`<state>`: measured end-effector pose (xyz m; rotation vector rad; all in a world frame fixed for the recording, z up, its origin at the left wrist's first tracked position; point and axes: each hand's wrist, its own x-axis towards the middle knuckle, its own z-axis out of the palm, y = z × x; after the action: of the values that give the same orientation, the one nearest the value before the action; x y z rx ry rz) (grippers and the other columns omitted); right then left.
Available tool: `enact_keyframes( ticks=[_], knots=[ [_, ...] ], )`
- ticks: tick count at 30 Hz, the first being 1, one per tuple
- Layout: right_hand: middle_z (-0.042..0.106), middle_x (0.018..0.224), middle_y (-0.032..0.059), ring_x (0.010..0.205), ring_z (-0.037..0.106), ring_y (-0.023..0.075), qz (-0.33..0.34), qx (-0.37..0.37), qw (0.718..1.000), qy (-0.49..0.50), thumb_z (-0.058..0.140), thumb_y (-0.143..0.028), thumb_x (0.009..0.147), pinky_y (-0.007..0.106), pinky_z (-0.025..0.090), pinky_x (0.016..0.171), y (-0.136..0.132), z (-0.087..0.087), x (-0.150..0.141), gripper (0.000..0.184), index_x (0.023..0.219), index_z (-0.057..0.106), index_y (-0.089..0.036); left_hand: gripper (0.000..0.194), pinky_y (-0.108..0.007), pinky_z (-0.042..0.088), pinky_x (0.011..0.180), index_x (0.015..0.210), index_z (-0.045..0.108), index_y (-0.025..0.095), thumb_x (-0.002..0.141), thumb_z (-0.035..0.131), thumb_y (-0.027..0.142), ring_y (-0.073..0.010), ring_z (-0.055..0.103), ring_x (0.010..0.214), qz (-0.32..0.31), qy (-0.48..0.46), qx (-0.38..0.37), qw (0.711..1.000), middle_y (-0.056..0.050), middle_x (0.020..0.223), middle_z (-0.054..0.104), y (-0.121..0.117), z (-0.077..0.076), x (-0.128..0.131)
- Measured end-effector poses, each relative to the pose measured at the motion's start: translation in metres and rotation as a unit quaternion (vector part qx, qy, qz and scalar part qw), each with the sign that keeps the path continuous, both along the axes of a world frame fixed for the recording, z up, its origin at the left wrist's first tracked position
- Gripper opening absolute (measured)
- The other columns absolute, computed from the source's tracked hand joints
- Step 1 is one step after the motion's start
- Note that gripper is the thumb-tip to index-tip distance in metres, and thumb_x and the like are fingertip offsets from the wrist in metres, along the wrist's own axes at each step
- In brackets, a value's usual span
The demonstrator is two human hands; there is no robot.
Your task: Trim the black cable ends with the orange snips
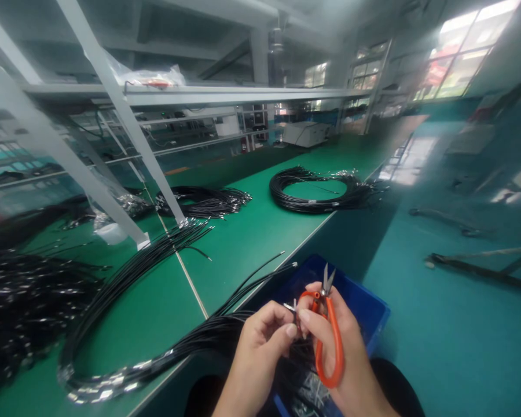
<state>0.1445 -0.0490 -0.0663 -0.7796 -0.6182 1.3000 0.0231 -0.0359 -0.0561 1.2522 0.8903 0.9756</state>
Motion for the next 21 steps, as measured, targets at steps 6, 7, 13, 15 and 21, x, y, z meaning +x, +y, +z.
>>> enact_keyframes(
  ticks=[6,7,13,15,21],
  knots=[
    [0.064,0.091,-0.0002,0.082,0.059,0.0152,-0.087,0.016,0.983,-0.161,0.067,-0.02,0.076,0.026,0.048,0.073,-0.004,0.001,0.006,0.028,0.098,0.051,-0.027,0.016,-0.02,0.034,0.05,0.068,0.056,0.015,0.077,0.061,0.026,-0.0106,0.041,0.056,0.001,0.007,0.001,1.0,0.001,0.064,0.053,0.005,-0.001,0.0],
    [0.065,0.094,0.0007,0.083,0.059,0.0155,-0.096,0.021,0.978,-0.184,0.067,-0.02,0.075,0.027,0.048,0.074,-0.004,0.003,0.006,0.028,0.098,0.051,-0.027,0.015,-0.02,0.034,0.051,0.069,0.056,0.015,0.078,0.061,0.026,-0.0107,0.041,0.056,0.001,0.015,0.003,1.0,0.001,0.064,0.052,0.005,0.0,0.001],
    [0.063,0.078,-0.0028,0.075,0.061,0.0139,-0.073,0.041,0.98,-0.183,0.066,-0.018,0.075,0.025,0.05,0.069,0.002,0.012,0.004,0.023,0.091,0.053,-0.026,0.013,-0.02,0.033,0.053,0.069,0.055,0.015,0.078,0.06,0.023,-0.0102,0.039,0.056,-0.006,0.039,0.007,0.999,0.003,0.062,0.047,0.002,0.003,0.001],
    [0.062,0.075,-0.0042,0.071,0.06,0.0122,-0.061,0.04,0.983,-0.167,0.064,-0.018,0.076,0.022,0.05,0.066,0.004,0.013,0.004,0.022,0.092,0.053,-0.027,0.013,-0.02,0.033,0.053,0.069,0.055,0.015,0.078,0.06,0.023,-0.0103,0.04,0.056,-0.009,0.04,0.006,0.999,0.003,0.062,0.048,0.001,0.002,0.001],
    [0.06,0.068,-0.005,0.06,0.057,0.0113,-0.048,0.015,0.985,-0.168,0.066,-0.019,0.071,0.021,0.048,0.057,0.004,0.009,0.005,0.023,0.089,0.053,-0.024,0.013,-0.021,0.033,0.054,0.07,0.057,0.015,0.078,0.061,0.024,-0.0104,0.04,0.057,-0.007,0.035,0.001,0.999,0.002,0.063,0.05,0.001,-0.002,-0.001]
  ],
)
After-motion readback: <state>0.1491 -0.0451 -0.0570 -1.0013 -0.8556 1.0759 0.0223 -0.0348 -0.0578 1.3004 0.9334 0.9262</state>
